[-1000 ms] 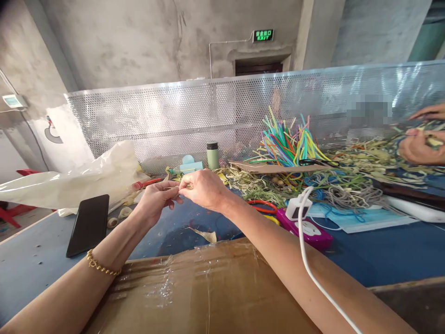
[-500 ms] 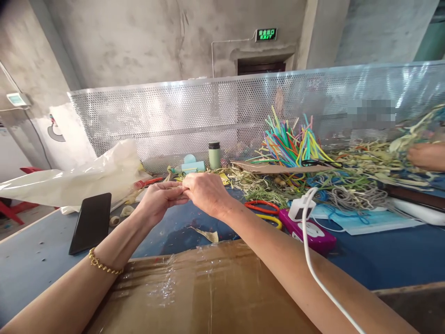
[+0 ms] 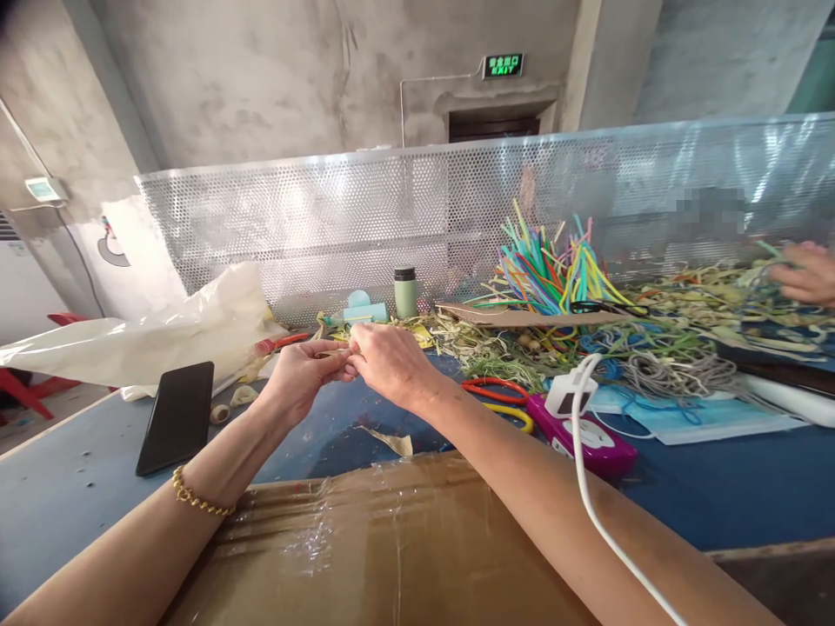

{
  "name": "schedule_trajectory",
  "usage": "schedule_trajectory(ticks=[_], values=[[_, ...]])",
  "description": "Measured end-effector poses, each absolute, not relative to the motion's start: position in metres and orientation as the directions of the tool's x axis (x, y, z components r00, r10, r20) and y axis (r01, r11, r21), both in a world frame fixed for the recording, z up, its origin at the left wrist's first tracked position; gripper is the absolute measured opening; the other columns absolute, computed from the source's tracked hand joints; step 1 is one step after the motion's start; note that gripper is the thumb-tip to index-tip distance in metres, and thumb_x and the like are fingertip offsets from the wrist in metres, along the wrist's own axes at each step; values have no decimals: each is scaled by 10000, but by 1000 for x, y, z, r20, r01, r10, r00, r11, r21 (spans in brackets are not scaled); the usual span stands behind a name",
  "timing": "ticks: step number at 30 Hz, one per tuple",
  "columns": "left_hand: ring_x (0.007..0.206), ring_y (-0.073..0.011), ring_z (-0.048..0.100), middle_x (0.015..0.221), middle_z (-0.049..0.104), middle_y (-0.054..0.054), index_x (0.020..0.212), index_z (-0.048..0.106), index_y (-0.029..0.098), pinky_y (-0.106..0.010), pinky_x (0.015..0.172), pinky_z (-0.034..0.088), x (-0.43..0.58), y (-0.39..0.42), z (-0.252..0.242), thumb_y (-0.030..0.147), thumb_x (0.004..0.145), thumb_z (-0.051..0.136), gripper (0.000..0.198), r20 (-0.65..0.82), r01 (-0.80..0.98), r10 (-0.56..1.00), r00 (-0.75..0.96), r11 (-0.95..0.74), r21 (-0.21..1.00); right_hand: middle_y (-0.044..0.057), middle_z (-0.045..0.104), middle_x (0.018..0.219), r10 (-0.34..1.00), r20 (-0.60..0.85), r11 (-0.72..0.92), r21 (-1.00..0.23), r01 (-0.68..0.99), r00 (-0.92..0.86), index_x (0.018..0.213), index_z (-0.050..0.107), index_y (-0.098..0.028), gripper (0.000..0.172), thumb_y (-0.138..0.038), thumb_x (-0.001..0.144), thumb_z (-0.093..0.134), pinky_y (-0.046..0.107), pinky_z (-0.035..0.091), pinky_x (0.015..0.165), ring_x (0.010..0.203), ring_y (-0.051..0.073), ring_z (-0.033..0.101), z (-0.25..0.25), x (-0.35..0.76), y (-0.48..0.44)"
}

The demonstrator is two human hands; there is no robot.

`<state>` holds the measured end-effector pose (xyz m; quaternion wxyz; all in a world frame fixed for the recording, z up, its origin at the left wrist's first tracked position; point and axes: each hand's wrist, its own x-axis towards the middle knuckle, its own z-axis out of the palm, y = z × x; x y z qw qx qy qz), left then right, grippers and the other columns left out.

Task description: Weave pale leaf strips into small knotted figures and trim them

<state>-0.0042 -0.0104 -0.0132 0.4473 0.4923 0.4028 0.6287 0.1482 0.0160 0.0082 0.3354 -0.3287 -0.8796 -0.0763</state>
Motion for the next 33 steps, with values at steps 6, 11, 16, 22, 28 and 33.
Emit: schedule_trajectory(ticks=[6,11,16,22,28,33], values=[[483,-127,618,542,676,-65,742,716,66,-252,531,536,-4,-10,-13,96,679,743,75,288,-104,952,-105,-298,949,56,652,858,468,642,747,80,660,-607,823,610,-163,142,-182,919,507,301,288,613,704,149,537,12,152,14],[452,-125,594,523,669,-59,741,720,77,-258,510,521,-4,-10,-15,108,686,732,65,324,-23,945,-53,-326,945,68,663,933,479,629,747,74,660,-612,925,636,-157,129,-205,929,517,302,294,621,726,153,543,11,152,16],[462,-138,609,525,670,-63,735,694,81,-251,498,499,-5,-10,-16,112,703,714,48,343,71,939,0,-343,937,72,645,851,527,586,754,11,656,-616,820,690,-157,182,-201,916,541,302,317,640,739,163,551,11,152,20],[453,-138,608,507,653,-40,774,640,111,-243,490,480,-6,-11,-17,134,727,721,96,342,66,939,45,-344,937,58,635,802,534,595,761,-30,648,-600,750,694,-161,167,-165,865,573,291,323,630,705,147,534,11,154,21],[462,-133,599,525,663,-49,792,643,112,-245,506,471,-8,-11,-15,137,726,694,87,309,101,942,130,-322,941,41,648,749,515,562,796,-33,605,-647,719,715,-179,137,-155,798,605,281,341,639,698,145,538,12,158,26],[555,-140,632,612,693,-55,816,668,118,-255,570,491,-9,-13,-12,98,673,702,149,292,88,938,189,-312,946,50,676,768,535,558,790,-66,609,-634,724,728,-174,151,-135,762,587,285,356,655,720,151,558,13,159,27]])
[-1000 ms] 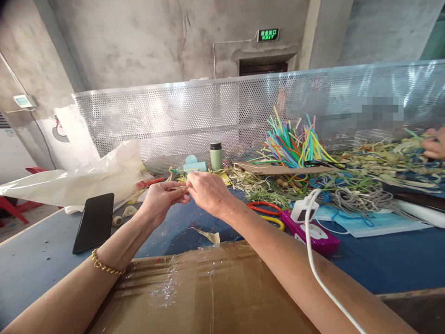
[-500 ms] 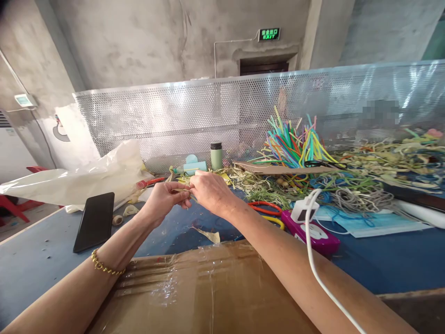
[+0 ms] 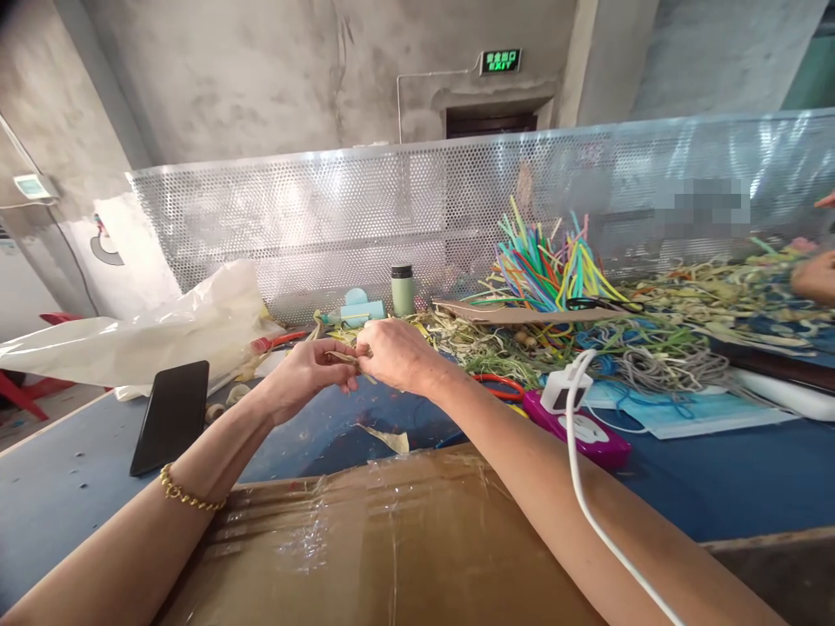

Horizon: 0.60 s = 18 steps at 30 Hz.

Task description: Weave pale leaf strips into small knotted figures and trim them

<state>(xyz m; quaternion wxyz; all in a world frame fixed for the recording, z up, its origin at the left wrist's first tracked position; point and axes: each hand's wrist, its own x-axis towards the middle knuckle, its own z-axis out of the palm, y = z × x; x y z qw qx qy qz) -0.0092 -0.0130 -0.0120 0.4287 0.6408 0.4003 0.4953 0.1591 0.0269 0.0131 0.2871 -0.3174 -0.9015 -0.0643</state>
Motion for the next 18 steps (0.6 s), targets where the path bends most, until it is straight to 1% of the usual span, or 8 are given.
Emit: schedule_trajectory(ticks=[3,6,9,12,15,18], values=[[525,-130,603,584,675,-36,832,667,126,-242,535,469,-8,-13,-12,106,645,746,203,309,110,938,158,-328,938,52,670,760,543,561,782,-67,620,-624,716,727,-177,152,-142,760,586,291,350,651,710,151,552,14,159,25],[462,-122,561,510,641,-28,780,660,129,-236,489,441,-6,-12,-14,141,681,734,125,363,141,923,127,-379,915,50,661,740,549,569,778,-82,623,-612,697,713,-178,133,-160,763,598,293,341,633,694,151,545,15,158,23],[443,-122,556,494,639,-33,759,656,130,-237,479,440,-6,-11,-14,155,713,706,73,384,140,916,119,-398,907,48,662,740,554,585,770,-88,632,-593,694,705,-178,116,-171,762,610,292,332,620,689,150,545,14,157,23],[435,-119,561,501,650,-37,798,668,114,-233,473,447,-6,-10,-14,160,725,686,88,372,121,920,125,-387,914,45,669,747,557,593,760,-81,645,-581,700,706,-180,108,-165,757,615,286,334,623,700,151,557,13,157,24],[435,-115,572,510,657,-47,765,672,102,-227,463,454,-7,-9,-16,182,733,681,86,347,120,928,135,-363,924,43,680,756,557,595,753,-68,654,-579,707,709,-181,109,-165,758,614,284,340,626,715,154,570,11,157,25],[402,-115,569,522,655,-35,752,669,102,-217,394,419,-9,-8,-16,183,733,677,84,287,168,950,119,-304,938,41,694,774,550,592,756,-53,653,-589,709,713,-183,113,-166,760,613,284,349,635,731,158,580,10,156,26]])
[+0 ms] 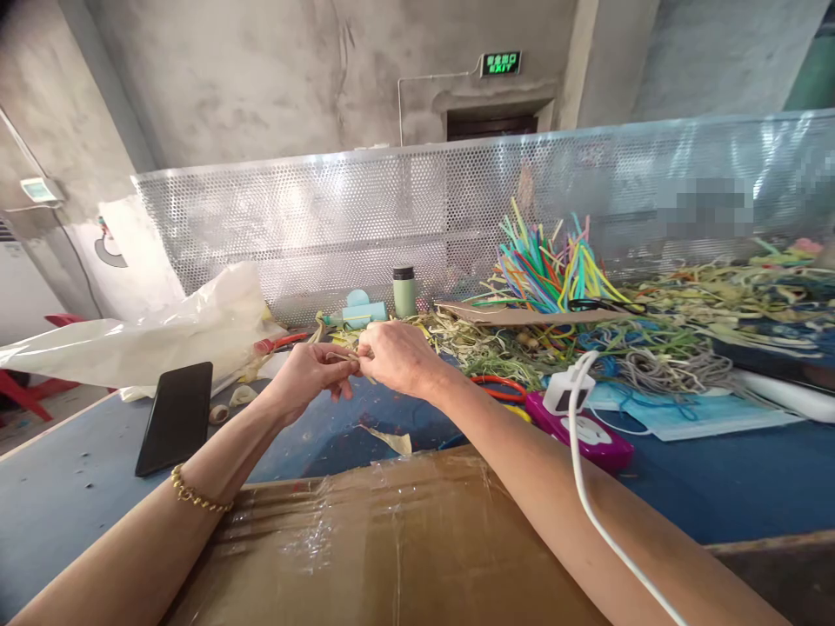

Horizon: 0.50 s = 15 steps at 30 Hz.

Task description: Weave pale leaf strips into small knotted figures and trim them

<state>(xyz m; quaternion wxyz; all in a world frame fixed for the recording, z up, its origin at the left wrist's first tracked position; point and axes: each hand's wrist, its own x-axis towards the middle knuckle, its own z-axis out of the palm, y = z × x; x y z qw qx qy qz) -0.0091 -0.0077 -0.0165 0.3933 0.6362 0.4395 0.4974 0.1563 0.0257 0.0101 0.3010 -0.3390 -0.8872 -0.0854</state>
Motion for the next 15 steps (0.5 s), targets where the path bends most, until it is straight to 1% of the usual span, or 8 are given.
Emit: schedule_trajectory(ticks=[3,5,7,10,12,15], values=[[386,-108,567,609,682,-34,774,667,106,-212,349,395,-10,-8,-16,192,726,688,100,240,169,967,91,-252,953,41,701,779,545,597,756,-46,653,-589,707,711,-178,118,-160,761,608,287,358,644,734,159,586,11,157,25],[395,-101,568,630,681,-36,726,662,110,-210,359,409,-11,-8,-15,198,727,688,92,241,155,965,105,-255,954,41,701,770,546,596,756,-50,652,-588,703,707,-173,120,-153,759,602,289,364,649,727,159,588,13,158,24],[380,-94,543,553,643,-23,654,649,116,-202,356,393,-10,-9,-15,190,729,676,109,259,175,959,117,-276,945,41,700,759,549,591,761,-61,646,-590,698,704,-171,120,-156,757,600,291,369,652,723,160,591,14,159,23],[340,-88,486,428,570,-1,599,634,130,-194,339,346,-8,-9,-14,163,735,630,141,291,222,952,97,-306,926,40,694,734,568,582,759,-95,645,-582,704,706,-175,117,-165,754,601,292,370,650,717,162,592,15,158,22],[330,-87,465,402,557,4,586,629,136,-196,337,333,-7,-10,-14,148,727,605,143,315,234,946,73,-323,917,40,688,726,577,580,754,-110,647,-575,712,707,-176,117,-164,754,600,292,366,647,713,160,587,15,157,22],[332,-86,461,411,566,1,573,628,138,-199,338,319,-6,-9,-16,145,705,600,135,338,230,941,31,-336,913,40,675,738,561,588,762,-93,640,-583,735,701,-173,105,-168,770,602,294,351,638,703,156,561,15,157,23]])
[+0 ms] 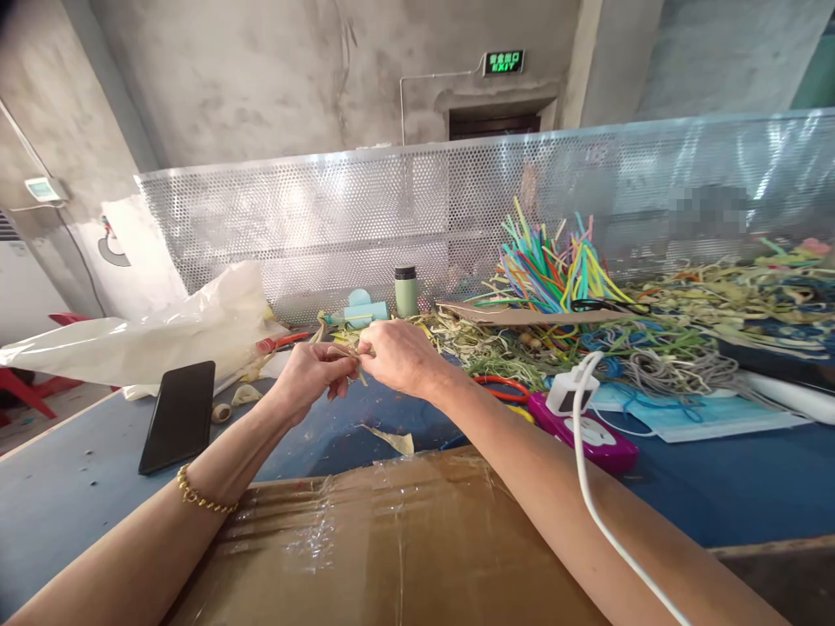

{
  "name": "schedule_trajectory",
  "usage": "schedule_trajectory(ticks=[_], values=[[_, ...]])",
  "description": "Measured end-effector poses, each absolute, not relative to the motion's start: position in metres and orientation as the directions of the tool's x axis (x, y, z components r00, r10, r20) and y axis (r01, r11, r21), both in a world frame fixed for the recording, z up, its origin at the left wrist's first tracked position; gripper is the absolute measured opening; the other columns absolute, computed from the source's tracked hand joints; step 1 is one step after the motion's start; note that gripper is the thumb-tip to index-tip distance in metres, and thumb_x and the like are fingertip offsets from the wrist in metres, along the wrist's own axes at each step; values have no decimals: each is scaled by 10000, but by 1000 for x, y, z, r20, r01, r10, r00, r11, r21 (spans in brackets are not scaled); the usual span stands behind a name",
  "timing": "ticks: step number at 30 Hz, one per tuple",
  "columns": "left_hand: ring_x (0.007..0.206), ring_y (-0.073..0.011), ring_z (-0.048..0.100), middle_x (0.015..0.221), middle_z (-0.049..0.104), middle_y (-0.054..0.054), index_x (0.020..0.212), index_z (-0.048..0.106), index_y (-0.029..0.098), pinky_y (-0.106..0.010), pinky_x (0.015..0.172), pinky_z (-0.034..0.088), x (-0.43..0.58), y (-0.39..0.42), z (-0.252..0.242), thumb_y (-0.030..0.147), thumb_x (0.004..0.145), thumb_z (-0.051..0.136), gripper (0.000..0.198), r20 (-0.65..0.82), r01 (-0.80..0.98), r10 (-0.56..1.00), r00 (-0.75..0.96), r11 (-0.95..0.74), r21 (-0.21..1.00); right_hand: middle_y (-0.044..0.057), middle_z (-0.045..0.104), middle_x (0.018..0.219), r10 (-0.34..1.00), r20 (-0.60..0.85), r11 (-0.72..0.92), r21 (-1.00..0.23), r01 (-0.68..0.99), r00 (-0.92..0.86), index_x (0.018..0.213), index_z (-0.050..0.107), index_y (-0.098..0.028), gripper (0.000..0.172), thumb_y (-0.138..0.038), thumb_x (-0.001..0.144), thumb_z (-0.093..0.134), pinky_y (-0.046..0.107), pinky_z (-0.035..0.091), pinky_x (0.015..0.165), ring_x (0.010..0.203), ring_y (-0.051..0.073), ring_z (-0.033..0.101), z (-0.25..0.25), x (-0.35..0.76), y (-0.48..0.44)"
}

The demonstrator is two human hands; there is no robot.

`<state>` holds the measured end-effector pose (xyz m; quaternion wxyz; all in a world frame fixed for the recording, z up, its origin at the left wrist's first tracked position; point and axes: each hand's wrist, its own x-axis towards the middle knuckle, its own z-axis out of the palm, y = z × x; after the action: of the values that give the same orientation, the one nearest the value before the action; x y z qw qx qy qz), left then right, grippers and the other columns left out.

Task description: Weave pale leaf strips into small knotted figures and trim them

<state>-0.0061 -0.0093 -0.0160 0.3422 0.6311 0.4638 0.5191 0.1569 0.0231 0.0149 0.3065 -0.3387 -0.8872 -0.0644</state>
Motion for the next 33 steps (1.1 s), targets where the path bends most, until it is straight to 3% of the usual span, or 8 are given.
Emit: schedule_trajectory(ticks=[4,10,14,18,21,27,33], values=[[335,-85,457,426,576,-6,561,631,137,-202,337,308,-8,-6,-18,144,683,593,128,329,226,944,9,-322,919,24,618,720,512,611,784,-45,619,-604,822,670,-161,84,-139,800,591,293,325,619,642,132,491,21,165,23],[347,-87,460,429,572,-8,556,639,133,-205,341,312,-8,-7,-18,158,672,610,121,325,259,944,63,-330,908,44,563,813,330,610,879,80,470,-721,733,622,-148,201,-139,908,524,301,328,659,691,125,463,33,180,24],[378,-88,488,467,588,-11,595,668,128,-199,353,327,-3,-17,-15,175,680,638,102,289,248,938,190,-331,911,36,590,812,330,643,935,-125,331,-691,768,677,-136,148,-156,885,588,281,374,686,724,119,509,31,179,33],[404,-93,520,535,626,-20,663,698,126,-201,365,356,-2,-24,-8,214,694,672,97,308,147,924,225,-345,927,0,582,679,536,573,837,-458,300,-620,771,677,-120,109,-199,835,636,253,369,590,617,100,485,21,175,46],[408,-85,519,567,645,-34,636,687,121,-205,376,365,-6,-22,-5,224,699,687,121,355,87,923,145,-370,925,-40,496,567,610,532,784,-514,349,-587,740,665,-115,113,-196,813,637,243,297,519,540,86,400,11,171,51],[396,-88,510,539,624,-34,563,643,117,-215,361,350,-11,-15,-4,218,658,711,155,414,-15,907,-83,-416,909,-44,450,530,514,641,856,-334,396,-570,671,640,-128,167,-158,826,585,265,253,537,525,82,357,3,159,41],[372,-87,496,495,602,-13,565,630,135,-219,345,345,-11,-14,-3,210,667,684,137,438,37,882,-176,-438,898,49,606,724,302,655,821,191,538,-693,789,645,-129,215,-103,891,458,311,253,593,628,131,430,12,159,18]])
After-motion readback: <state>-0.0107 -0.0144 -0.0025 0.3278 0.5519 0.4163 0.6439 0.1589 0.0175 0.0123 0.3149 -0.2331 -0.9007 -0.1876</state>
